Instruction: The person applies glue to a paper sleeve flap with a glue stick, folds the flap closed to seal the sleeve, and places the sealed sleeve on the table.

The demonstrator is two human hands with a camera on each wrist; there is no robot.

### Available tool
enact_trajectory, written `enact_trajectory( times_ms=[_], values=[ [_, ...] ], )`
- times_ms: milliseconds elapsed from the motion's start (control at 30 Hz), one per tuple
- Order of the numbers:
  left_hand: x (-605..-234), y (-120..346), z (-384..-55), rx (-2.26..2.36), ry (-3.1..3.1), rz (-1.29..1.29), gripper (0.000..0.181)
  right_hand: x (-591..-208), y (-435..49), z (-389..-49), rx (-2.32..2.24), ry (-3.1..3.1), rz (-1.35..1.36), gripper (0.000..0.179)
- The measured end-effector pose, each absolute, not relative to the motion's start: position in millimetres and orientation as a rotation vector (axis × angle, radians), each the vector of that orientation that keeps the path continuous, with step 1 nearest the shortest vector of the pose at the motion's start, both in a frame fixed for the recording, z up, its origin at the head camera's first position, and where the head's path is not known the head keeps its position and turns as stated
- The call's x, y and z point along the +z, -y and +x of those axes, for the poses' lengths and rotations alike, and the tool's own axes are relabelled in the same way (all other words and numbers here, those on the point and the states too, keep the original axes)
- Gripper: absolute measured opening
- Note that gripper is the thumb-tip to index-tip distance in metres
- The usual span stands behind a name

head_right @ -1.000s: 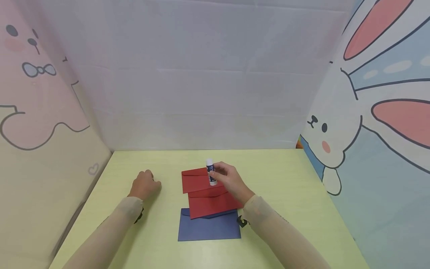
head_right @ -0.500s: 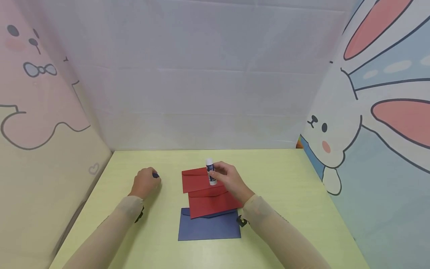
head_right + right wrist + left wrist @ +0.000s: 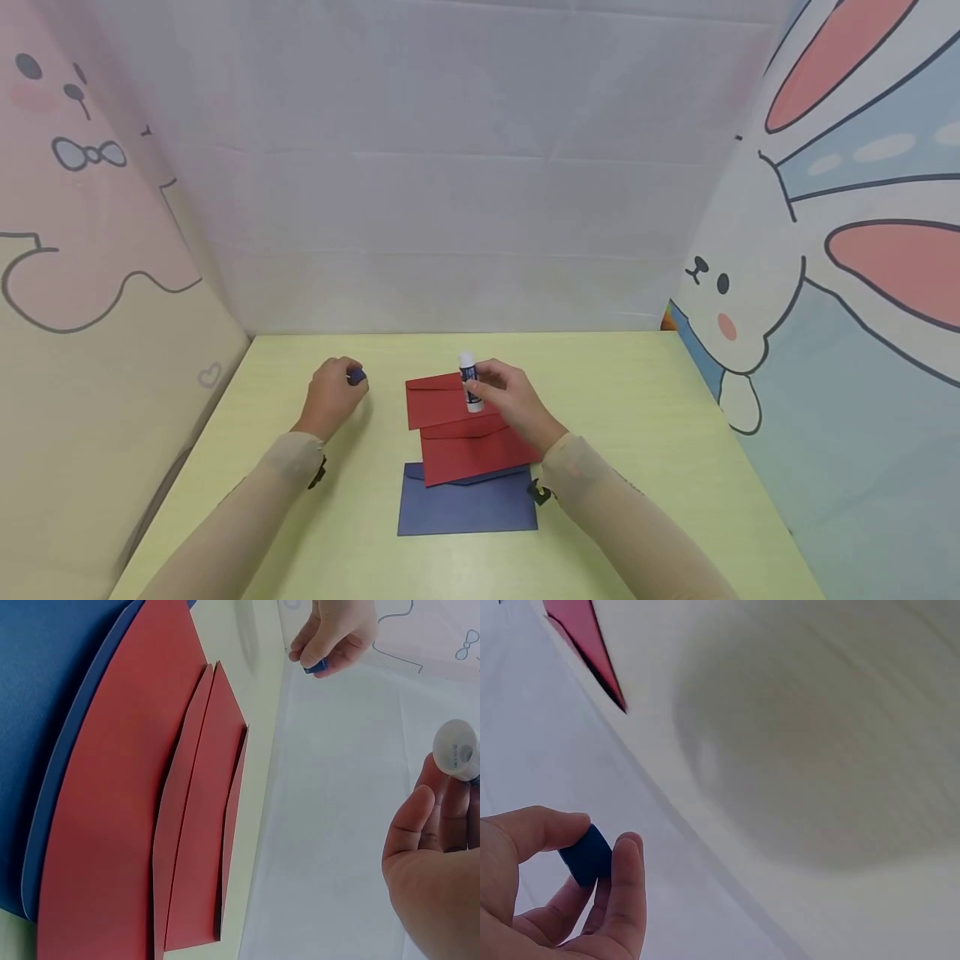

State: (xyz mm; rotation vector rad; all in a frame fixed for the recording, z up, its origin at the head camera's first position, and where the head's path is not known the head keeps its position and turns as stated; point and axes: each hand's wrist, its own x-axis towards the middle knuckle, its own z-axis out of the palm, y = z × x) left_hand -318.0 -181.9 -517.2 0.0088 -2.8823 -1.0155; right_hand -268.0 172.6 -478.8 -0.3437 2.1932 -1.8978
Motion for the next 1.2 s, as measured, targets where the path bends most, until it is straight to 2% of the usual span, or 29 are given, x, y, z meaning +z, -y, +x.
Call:
enact_trajectory(
  times_ms=[300,700,1200],
  values=[
    [-493,156,-310,-1.099,2.840,-0.084,0.038,-478,-171,-268,-1.897,-2.190,-0.344,0.041],
    [-459,121,-293,-1.183,2.771,-0.248,0.036,-480,-172,-268,-1.920,-2.167,-0.341,0.036],
    [-414,93,-272,-1.622,2.636,-0.408,0.041,-479,-172,-267,-1.879,-2.235,-0.421,0.031]
  ],
)
